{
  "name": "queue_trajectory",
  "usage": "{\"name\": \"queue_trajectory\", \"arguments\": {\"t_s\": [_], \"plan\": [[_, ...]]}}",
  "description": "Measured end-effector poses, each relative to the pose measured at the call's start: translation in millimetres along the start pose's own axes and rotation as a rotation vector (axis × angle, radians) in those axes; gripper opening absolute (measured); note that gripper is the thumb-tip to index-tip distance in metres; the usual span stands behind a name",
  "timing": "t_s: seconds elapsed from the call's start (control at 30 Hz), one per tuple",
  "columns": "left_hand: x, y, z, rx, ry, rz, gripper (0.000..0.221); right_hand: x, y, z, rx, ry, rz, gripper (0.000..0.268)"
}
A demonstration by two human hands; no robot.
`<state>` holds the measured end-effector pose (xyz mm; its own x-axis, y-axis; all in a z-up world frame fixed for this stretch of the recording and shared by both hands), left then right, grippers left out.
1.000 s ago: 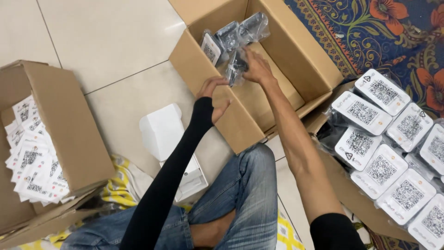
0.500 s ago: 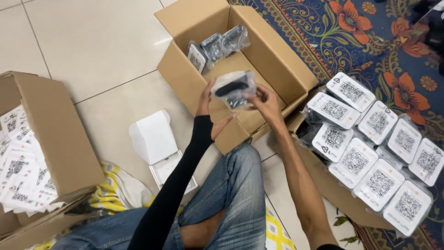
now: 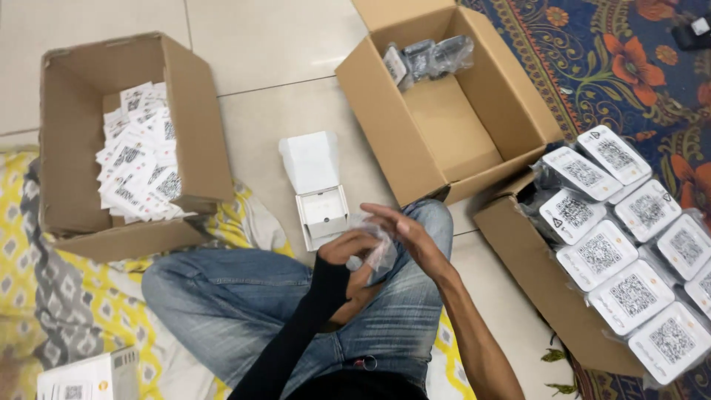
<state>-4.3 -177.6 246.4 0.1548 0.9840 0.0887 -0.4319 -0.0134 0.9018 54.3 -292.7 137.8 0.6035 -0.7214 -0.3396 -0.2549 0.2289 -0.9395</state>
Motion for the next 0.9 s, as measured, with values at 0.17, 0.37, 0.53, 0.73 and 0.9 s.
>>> {"name": "queue_trajectory", "arguments": {"t_s": [0.17,0.37,0.53,0.73,0.9], "plan": [[18.0,-30.8,-61.3,-0.130,-0.029,0.525,0.034,-77.5,38.0,-13.5,0.052,-0.338,-0.420,0.093],[39.8,-164.7,-141.8,0.238,0.102,0.364,0.018,-79.5,114.1,-25.1,-0.426,-0.133,-0.366,0.078],[-9.8,-347.8,-249.9,0.723,0.241,-0.386,0.017,-68.8,60.3,-35.1,-0.368,0.065,-1.050,0.061],[-49.5,-355.5,-271.8,0.736,0.018,-0.572,0.035,-78.7,74.3,-36.2,-0.019,-0.382,-0.979,0.069],[-28.8,-367.5,-292.1,0.950,0.249,-1.025,0.059,18.0,190.5,-21.9,-0.480,-0.060,-0.478,0.051]]}}
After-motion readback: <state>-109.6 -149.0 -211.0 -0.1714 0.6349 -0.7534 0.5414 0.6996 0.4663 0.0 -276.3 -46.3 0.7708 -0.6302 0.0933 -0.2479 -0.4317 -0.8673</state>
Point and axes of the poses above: each hand's wrist, its own z-axis towards the middle knuckle, its own x-axis out of the back of the hand, y = z × x, the point moved 10 cm from there along z, towards the middle knuckle, and after that the axes turned 4 degrees about -z, right-handed, at the moved point
